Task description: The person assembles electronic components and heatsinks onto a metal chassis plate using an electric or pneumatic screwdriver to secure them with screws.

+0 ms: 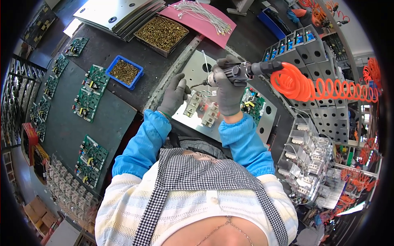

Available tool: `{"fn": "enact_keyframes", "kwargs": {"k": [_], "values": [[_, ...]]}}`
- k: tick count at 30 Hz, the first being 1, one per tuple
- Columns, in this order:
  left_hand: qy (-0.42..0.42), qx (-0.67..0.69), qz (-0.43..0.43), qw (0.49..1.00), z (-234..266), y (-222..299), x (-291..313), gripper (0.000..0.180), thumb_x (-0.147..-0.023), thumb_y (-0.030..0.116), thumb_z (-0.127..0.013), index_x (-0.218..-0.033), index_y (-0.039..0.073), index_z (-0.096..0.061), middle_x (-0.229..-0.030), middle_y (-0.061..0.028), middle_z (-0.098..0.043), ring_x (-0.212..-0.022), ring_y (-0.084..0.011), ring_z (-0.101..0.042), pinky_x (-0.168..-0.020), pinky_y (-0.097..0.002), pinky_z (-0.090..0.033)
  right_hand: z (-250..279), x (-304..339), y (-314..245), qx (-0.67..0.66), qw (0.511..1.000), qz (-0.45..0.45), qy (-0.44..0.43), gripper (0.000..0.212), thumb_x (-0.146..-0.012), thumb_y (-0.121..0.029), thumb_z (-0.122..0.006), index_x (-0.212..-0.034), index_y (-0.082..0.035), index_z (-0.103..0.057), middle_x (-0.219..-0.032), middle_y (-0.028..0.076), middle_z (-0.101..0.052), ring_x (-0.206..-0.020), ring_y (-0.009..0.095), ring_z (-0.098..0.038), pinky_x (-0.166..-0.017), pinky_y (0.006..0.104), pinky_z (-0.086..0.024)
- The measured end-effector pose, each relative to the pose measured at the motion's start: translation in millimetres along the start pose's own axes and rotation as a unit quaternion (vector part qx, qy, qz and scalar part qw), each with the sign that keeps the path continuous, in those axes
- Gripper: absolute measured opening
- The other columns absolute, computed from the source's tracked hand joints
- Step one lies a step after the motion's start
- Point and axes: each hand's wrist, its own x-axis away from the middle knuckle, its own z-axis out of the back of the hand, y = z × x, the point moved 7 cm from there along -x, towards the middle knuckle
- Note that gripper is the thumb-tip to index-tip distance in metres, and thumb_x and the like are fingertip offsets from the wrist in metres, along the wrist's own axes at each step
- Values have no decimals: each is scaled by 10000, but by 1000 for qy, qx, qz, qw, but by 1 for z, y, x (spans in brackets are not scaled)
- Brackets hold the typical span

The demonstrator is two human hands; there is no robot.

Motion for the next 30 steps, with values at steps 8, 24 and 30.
{"fn": "enact_keyframes", "kwargs": {"k": [8,24,30], "values": [[-55,95,-8,994,0,-7,-2,441,-949,110,-507,-1380,25,-474,-947,-52,-579,-669,-95,-547,-519,-240,-432,-1,8,20,36,996,-28,-71,512,-865,7,-740,-1339,-48,-554,-1134,63,-648,-938,129,-659,-745,278,-579],[-58,74,11,995,-4,-8,-1,232,-1082,208,-549,-1236,53,-627,-936,-27,-667,-652,-92,-582,-556,-242,-470,-28,-11,31,96,985,-38,-140,436,-874,-23,-754,-1276,-52,-587,-1076,70,-695,-872,128,-680,-695,279,-589],[-34,82,12,996,-6,-12,1,229,-1024,180,-666,-1212,57,-705,-851,10,-656,-655,-70,-584,-558,-229,-460,-28,-13,26,116,981,-54,-143,418,-874,-18,-751,-1257,-55,-589,-1075,71,-685,-806,109,-663,-661,269,-571]]}}
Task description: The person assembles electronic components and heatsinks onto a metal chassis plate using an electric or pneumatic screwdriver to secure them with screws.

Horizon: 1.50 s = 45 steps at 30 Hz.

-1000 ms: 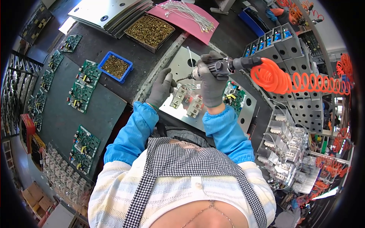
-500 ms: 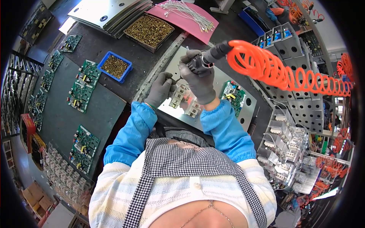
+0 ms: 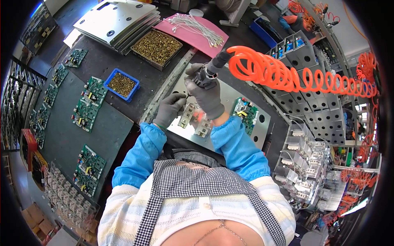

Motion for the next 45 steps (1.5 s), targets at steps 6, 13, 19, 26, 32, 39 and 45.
{"fn": "enact_keyframes", "kwargs": {"k": [6,13,19,26,32,39,45], "values": [[79,-29,-52,995,7,-9,-5,197,-969,118,-726,-1145,30,-731,-879,0,-683,-675,-66,-590,-588,-232,-472,13,1,-44,-146,986,65,45,424,-874,41,-688,-1276,-43,-583,-1111,107,-672,-840,152,-663,-677,295,-572],[51,-82,-33,995,-2,-5,6,187,-967,86,-724,-1146,36,-748,-783,28,-673,-602,-40,-571,-509,-216,-435,17,19,-54,-177,983,45,34,428,-882,76,-671,-1274,-52,-557,-1077,99,-647,-721,134,-619,-554,292,-503],[24,-77,-61,995,-2,-12,5,202,-976,75,-709,-1172,35,-739,-796,31,-667,-608,-40,-556,-524,-207,-439,21,24,-60,-139,983,50,111,417,-888,76,-662,-1271,-44,-550,-1081,93,-633,-724,132,-611,-556,297,-502],[25,-106,-90,990,4,-19,-1,294,-947,86,-743,-1237,39,-737,-898,-5,-709,-697,-66,-606,-621,-237,-491,27,34,-32,-71,987,82,116,416,-881,32,-689,-1270,-51,-570,-1068,52,-624,-734,107,-594,-610,292,-516],[31,-23,4,999,2,-7,-1,316,-957,82,-734,-1262,3,-711,-911,-26,-715,-703,-77,-615,-622,-235,-502,31,32,-81,-117,973,123,155,333,-882,48,-642,-1194,-32,-558,-1006,90,-638,-759,155,-632,-646,315,-544],[-20,11,10,1000,-1,-12,1,295,-978,63,-718,-1269,11,-702,-962,-17,-722,-724,-69,-609,-642,-229,-509,41,35,-46,-117,973,88,179,399,-876,30,-638,-1255,-40,-533,-1084,100,-656,-932,192,-673,-833,360,-574],[-25,16,2,1000,1,-13,-1,302,-981,68,-717,-1276,10,-697,-983,-15,-726,-738,-66,-615,-653,-227,-512,42,35,-56,-117,974,114,160,389,-895,5,-623,-1272,-41,-544,-1095,109,-668,-942,215,-681,-889,394,-577]]}}
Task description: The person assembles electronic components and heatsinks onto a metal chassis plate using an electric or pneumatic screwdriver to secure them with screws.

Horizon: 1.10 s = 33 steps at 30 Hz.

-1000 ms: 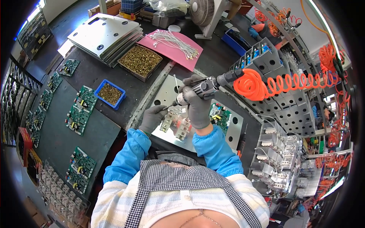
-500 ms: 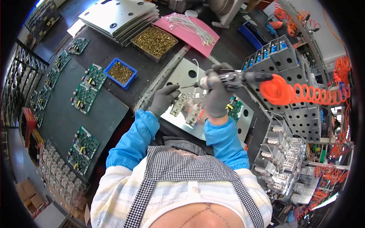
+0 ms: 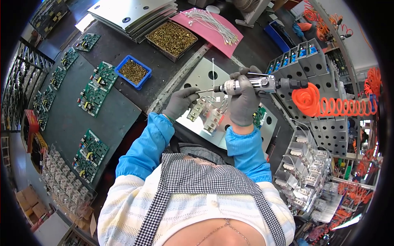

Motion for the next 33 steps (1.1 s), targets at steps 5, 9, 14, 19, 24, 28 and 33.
{"fn": "enact_keyframes", "kwargs": {"k": [5,9,14,19,24,28,33], "values": [[-7,26,-5,1000,-2,3,1,292,-982,63,-712,-1270,10,-701,-982,-13,-728,-749,-65,-623,-662,-228,-517,6,-4,3,27,1000,-1,12,412,-889,0,-630,-1289,-30,-533,-1106,117,-669,-928,221,-683,-878,401,-577],[9,-28,-13,999,2,-1,-3,336,-954,33,-729,-1287,13,-698,-996,-20,-735,-767,-72,-635,-667,-237,-527,5,-3,2,25,999,1,20,397,-886,1,-632,-1271,-30,-540,-1097,112,-667,-920,217,-682,-862,392,-579],[26,-48,-17,998,2,-4,-1,378,-924,16,-748,-1299,18,-697,-1058,-46,-749,-805,-81,-655,-663,-242,-535,-2,3,3,17,999,-30,17,376,-885,16,-631,-1251,-33,-560,-1076,106,-662,-925,214,-679,-842,377,-579],[48,13,-31,998,-1,5,3,494,-948,16,-713,-1426,29,-588,-1140,-75,-730,-800,-88,-666,-640,-248,-543,7,5,-11,-16,999,11,29,391,-907,8,-604,-1288,-55,-541,-1108,109,-667,-934,214,-672,-848,378,-575],[3,-33,-13,999,1,9,0,434,-995,94,-667,-1409,6,-567,-1071,-72,-706,-772,-100,-652,-616,-243,-524,19,16,-73,7,999,45,19,391,-904,-11,-584,-1292,-51,-560,-1119,121,-658,-945,196,-659,-862,391,-569],[-67,15,-13,998,2,14,-1,531,-964,26,-605,-1469,-47,-460,-1196,-156,-640,-957,-168,-649,-758,-282,-550,35,62,-73,50,993,-82,-72,415,-864,-81,-622,-1270,1,-594,-1105,108,-661,-898,184,-683,-879,364,-571],[-90,55,22,994,-3,8,-5,532,-943,-9,-573,-1458,-53,-448,-1263,-172,-602,-1077,-217,-634,-909,-342,-556,81,98,-45,108,990,-86,17,420,-843,37,-646,-1258,-6,-594,-1097,104,-664,-901,172,-679,-771,324,-577]]}}
